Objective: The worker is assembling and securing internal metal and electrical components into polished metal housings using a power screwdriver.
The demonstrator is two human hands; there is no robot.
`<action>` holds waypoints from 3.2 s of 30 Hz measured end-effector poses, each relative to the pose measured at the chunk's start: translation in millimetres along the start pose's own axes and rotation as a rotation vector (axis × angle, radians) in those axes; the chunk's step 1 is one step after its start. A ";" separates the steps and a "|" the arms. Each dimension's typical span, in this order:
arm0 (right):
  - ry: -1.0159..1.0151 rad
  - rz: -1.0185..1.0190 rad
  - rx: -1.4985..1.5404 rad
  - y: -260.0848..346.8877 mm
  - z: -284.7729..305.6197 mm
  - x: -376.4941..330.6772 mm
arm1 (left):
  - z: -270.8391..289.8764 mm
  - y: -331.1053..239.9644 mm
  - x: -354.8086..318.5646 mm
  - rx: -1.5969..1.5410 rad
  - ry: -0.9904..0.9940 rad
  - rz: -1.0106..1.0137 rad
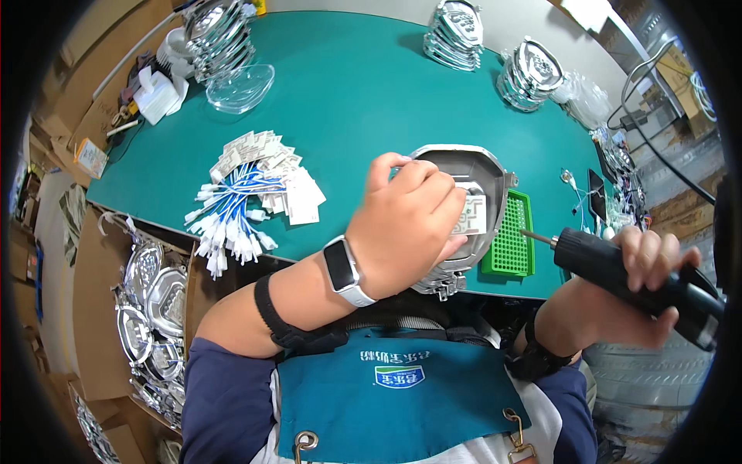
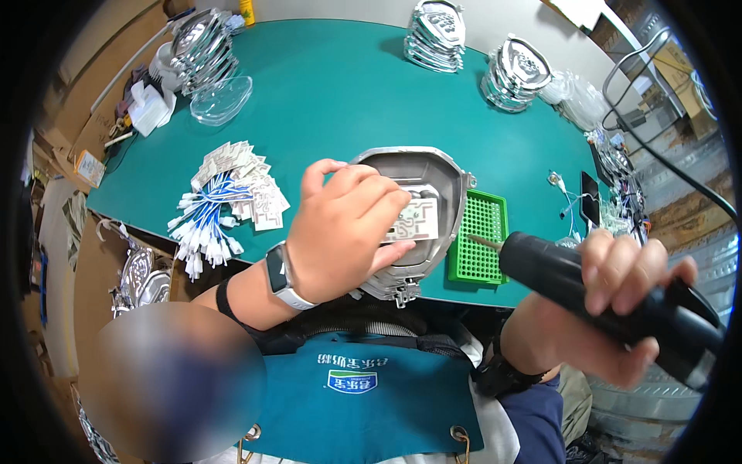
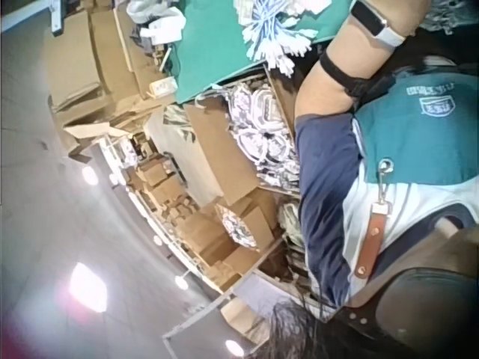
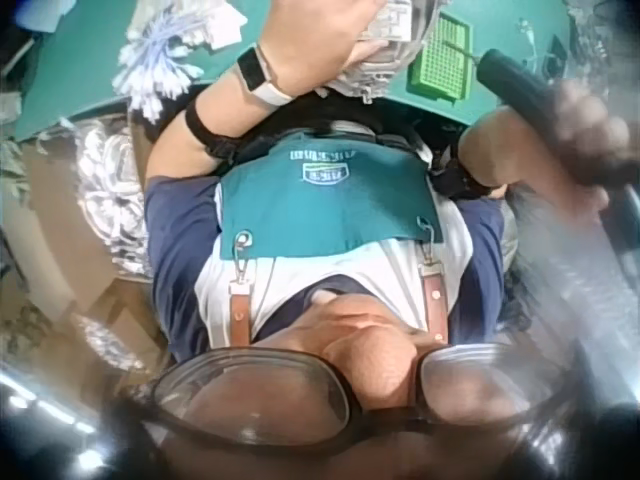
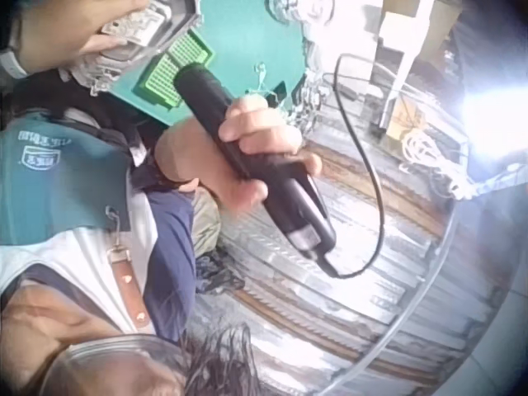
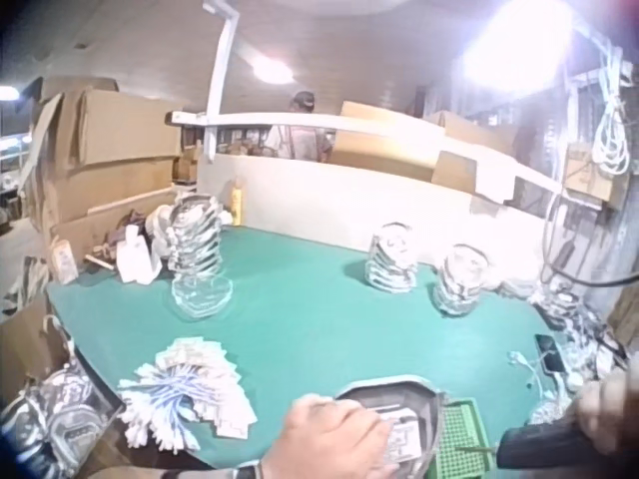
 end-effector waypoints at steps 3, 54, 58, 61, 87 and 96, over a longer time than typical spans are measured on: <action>-0.113 -0.024 -0.282 -4.0 49.1 -6.4 | 18.0 4.0 15.6 -0.085 -0.061 0.047; -0.474 -0.093 -0.373 29.7 106.6 -12.6 | 57.9 141.6 -14.0 0.212 0.889 -0.065; -0.405 -0.020 -0.363 38.4 96.3 -13.6 | 56.4 137.2 -18.4 0.180 0.893 -0.174; -0.366 0.006 -0.353 29.5 88.7 -11.5 | 55.9 140.6 -16.2 0.173 0.872 -0.158; -0.218 -0.038 -0.149 30.2 52.1 -10.9 | 92.1 145.6 16.5 0.376 0.219 -0.212; -0.084 -0.009 -0.115 7.6 13.1 -4.3 | 69.5 20.5 29.9 -0.020 -0.001 0.126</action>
Point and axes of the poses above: each hand's wrist, its own x-axis towards the middle knuckle, its own z-axis out of the back of the hand, y = z × x, the point moved 2 cm from there along x, towards the middle knuckle, and after that the axes turned 8 degrees about -y, right-handed, at the moved point
